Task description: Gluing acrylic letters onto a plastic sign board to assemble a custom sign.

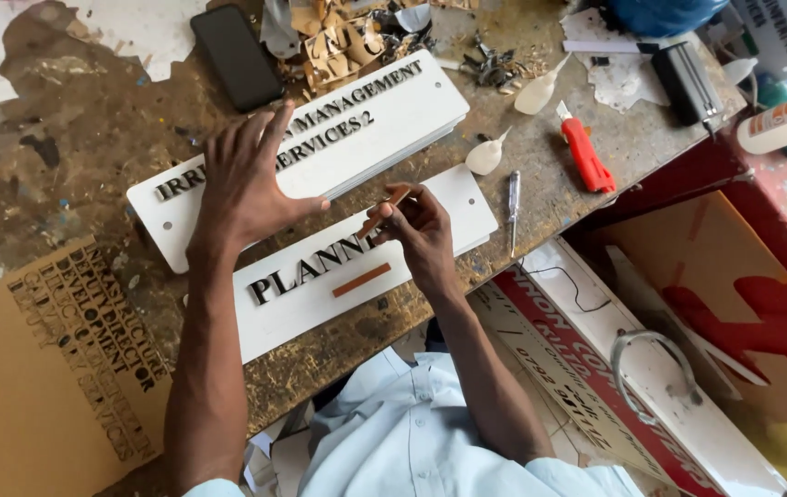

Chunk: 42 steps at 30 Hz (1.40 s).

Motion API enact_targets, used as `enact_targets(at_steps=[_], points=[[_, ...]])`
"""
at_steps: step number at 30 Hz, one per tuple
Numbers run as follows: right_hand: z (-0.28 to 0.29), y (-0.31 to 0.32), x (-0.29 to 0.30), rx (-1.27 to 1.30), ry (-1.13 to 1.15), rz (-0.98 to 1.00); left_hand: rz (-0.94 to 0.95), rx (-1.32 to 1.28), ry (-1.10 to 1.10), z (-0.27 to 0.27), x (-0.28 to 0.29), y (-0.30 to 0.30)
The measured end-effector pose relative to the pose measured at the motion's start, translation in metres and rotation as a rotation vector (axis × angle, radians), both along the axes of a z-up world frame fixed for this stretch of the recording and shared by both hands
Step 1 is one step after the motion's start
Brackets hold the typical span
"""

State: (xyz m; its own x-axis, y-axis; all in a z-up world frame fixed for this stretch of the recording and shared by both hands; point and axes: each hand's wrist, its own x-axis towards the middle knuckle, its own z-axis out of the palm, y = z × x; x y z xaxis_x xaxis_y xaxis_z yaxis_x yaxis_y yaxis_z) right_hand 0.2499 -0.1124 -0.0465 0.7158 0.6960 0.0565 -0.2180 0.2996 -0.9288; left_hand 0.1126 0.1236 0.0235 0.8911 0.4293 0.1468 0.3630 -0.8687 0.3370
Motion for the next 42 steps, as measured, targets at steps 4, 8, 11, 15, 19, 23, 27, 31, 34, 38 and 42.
enact_targets(at_steps=[4,8,11,15,19,23,27,31,34,38,42], points=[[0.004,-0.002,-0.005,0.012,0.062,-0.011,-0.007,0.065,-0.038,-0.027,-0.002,-0.004],[-0.004,-0.001,0.001,0.034,0.080,-0.021,-0.019,0.077,-0.073,-0.019,-0.005,-0.014],[-0.002,-0.006,0.000,0.050,0.105,-0.035,-0.112,0.056,-0.265,-0.014,-0.006,-0.032],[-0.002,-0.006,0.000,0.093,0.148,-0.044,-0.347,-0.004,-0.459,-0.034,0.006,-0.071],[-0.027,-0.008,0.003,0.119,0.157,-0.059,-0.347,-0.025,-0.472,-0.045,0.010,-0.095],[-0.017,-0.011,0.004,0.140,0.180,-0.052,-0.310,-0.076,-0.456,-0.051,0.012,-0.102],[-0.008,-0.014,0.002,0.137,0.196,-0.059,-0.298,-0.033,-0.439,-0.053,0.011,-0.103],[-0.017,-0.020,0.016,0.150,0.172,-0.053,-0.316,-0.057,-0.500,-0.061,0.012,-0.099],[-0.029,-0.035,0.040,0.012,-0.032,-0.298,-0.278,-0.033,-0.525,-0.070,0.011,-0.094],[-0.037,-0.051,0.092,-0.217,-0.510,-0.709,-0.220,0.050,-0.546,-0.062,0.014,-0.092],[-0.042,-0.053,0.123,-0.434,-0.664,-0.701,-0.243,0.090,-0.554,-0.054,0.018,-0.093]])
